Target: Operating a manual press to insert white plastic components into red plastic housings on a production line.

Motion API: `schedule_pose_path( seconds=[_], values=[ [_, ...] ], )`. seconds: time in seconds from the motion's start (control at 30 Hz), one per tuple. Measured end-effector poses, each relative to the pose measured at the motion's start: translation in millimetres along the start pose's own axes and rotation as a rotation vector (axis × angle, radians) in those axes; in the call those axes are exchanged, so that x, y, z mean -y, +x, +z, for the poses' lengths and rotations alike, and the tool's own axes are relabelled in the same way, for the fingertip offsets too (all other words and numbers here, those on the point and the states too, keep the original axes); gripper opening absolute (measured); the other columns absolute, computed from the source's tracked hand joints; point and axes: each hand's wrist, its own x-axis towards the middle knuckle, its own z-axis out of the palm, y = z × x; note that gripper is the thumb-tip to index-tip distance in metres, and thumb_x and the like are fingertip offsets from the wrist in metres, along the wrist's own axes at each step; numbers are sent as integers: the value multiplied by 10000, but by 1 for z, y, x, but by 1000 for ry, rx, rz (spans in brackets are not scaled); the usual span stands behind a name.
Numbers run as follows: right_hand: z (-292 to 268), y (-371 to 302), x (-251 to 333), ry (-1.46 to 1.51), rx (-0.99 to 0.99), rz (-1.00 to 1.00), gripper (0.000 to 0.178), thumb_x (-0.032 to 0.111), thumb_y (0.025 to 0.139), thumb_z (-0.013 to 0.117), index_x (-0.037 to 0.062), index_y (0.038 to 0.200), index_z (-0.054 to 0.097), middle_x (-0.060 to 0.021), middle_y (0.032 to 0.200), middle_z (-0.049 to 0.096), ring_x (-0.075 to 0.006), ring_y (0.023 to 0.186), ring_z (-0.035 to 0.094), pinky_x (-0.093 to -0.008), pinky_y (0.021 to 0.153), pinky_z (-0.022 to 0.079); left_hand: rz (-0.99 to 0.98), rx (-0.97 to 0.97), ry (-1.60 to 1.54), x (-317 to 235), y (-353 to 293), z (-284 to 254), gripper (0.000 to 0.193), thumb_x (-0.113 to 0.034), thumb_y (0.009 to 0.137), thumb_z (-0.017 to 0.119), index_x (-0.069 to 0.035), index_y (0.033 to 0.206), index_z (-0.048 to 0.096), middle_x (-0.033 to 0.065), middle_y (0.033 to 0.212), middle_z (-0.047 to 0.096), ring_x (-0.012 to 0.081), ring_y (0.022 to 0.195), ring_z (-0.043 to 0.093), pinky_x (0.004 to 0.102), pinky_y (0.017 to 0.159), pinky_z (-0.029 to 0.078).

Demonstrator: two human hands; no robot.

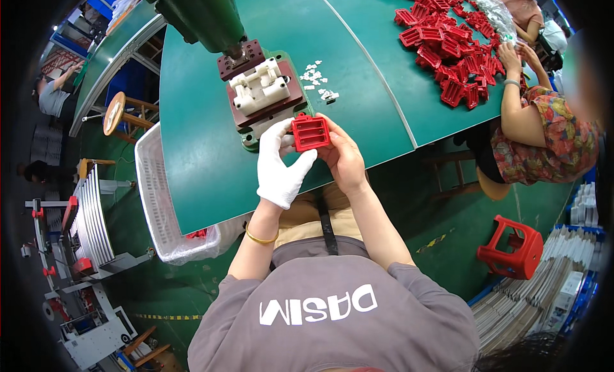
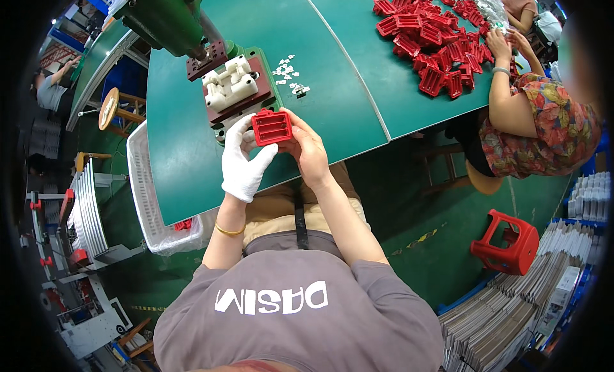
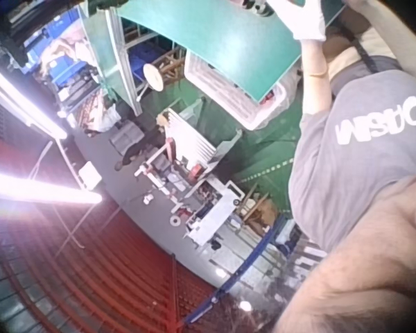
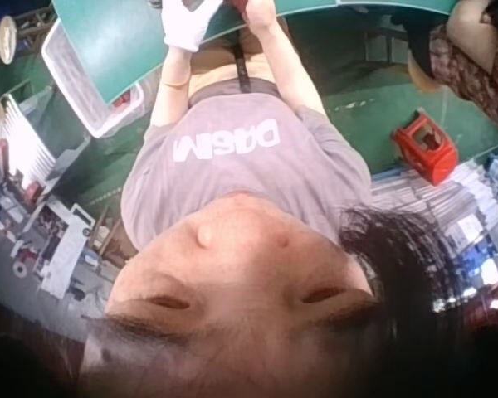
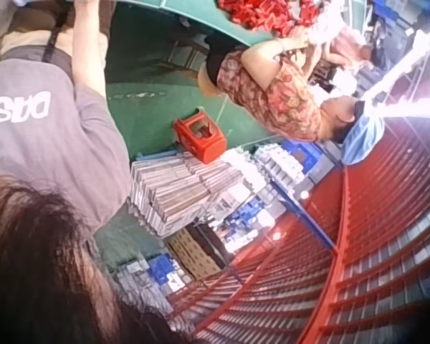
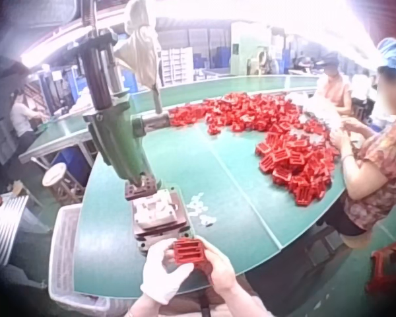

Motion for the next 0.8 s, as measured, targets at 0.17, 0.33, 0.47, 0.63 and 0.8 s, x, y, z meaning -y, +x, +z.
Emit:
schedule_pose_path(
  seconds=[0.17,0.33,0.47,0.63,0.8],
  values=[
    [0,2,1,79,12,55,479,177,1026,330,-8,1466,371,-154,1295,603,-232,1067,662,-363,903,526,76,-9,197,-9,1,1,650,-54,765,777,-13,1337,470,117,1282,545,204,1078,618,335,928,517],
    [-1,4,-1,92,48,51,486,185,1027,329,-8,1473,355,-157,1308,594,-239,1089,654,-364,922,519,109,-3,265,-7,1,-2,657,-60,762,778,-27,1342,471,114,1284,533,206,1070,620,336,922,521],
    [0,0,-2,19,29,42,469,200,1037,373,-4,1458,388,-136,1300,599,-206,1092,642,-338,932,509,54,-14,174,-2,0,-2,682,-107,752,797,-32,1345,468,126,1265,535,210,1050,623,336,917,510],
    [10,-8,-17,-307,125,43,431,180,1010,534,52,1418,483,-63,1244,637,-122,1029,635,-291,858,524,-159,33,-59,2,-10,-35,803,-118,716,858,-26,1387,425,114,1253,576,202,1122,590,342,974,499],
    [-10,-2,39,-671,-46,-334,340,85,946,601,10,1277,585,-101,1074,680,-137,833,661,-282,766,543,-139,-280,-342,17,-29,-142,620,-101,802,735,-67,1364,475,58,1182,590,131,944,575,252,803,482]
  ],
)
